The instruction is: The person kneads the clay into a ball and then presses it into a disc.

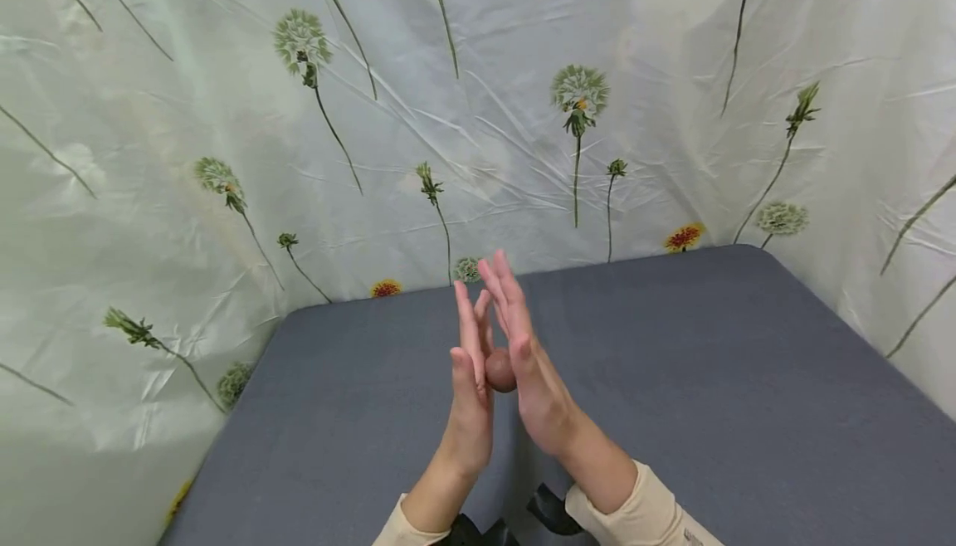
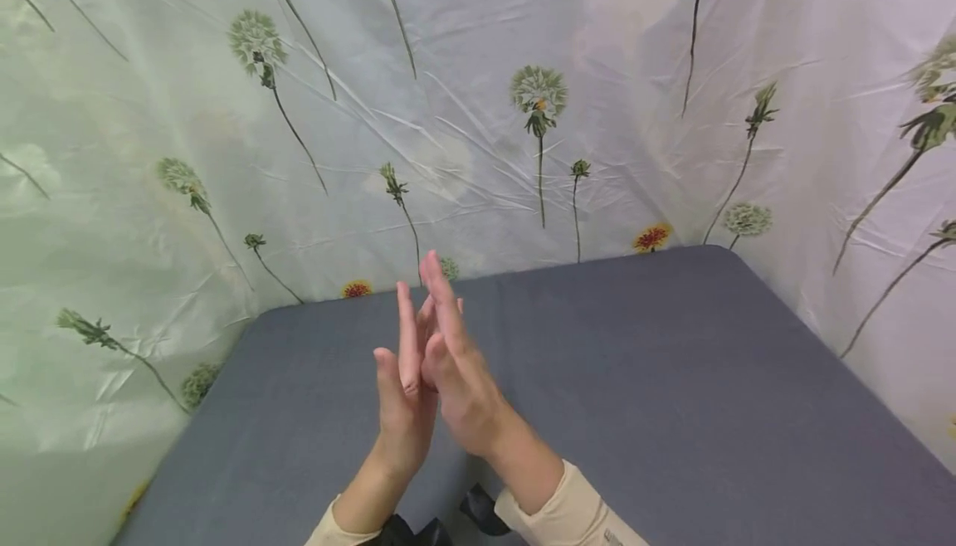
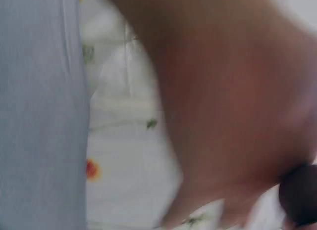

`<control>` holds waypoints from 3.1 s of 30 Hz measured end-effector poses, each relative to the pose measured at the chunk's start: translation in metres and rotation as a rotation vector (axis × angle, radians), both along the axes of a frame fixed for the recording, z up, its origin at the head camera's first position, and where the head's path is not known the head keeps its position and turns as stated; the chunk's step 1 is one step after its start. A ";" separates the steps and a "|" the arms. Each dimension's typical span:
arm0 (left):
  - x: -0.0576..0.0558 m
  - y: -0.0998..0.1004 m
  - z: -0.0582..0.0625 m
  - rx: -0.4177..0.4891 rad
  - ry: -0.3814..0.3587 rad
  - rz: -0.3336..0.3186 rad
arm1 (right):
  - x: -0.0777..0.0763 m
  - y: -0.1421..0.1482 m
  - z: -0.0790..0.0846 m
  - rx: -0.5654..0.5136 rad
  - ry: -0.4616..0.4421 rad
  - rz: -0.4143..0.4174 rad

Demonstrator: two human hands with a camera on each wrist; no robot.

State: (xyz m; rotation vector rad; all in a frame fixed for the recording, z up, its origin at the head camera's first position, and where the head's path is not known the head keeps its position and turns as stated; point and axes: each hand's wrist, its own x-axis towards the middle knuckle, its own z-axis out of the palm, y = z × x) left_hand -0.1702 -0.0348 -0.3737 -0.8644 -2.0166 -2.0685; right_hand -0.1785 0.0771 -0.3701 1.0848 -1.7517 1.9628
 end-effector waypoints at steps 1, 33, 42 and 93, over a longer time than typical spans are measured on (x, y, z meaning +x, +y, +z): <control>0.002 0.002 0.001 -0.004 0.021 -0.006 | -0.003 0.003 -0.001 -0.002 -0.019 0.007; -0.012 -0.026 0.012 0.046 -0.026 0.148 | 0.011 -0.026 -0.018 0.080 0.006 0.116; 0.002 0.003 0.002 -0.048 0.061 -0.012 | -0.010 0.006 -0.009 -0.027 -0.034 -0.012; -0.011 -0.011 -0.001 -0.062 -0.083 0.035 | 0.001 -0.005 -0.007 0.062 -0.004 -0.030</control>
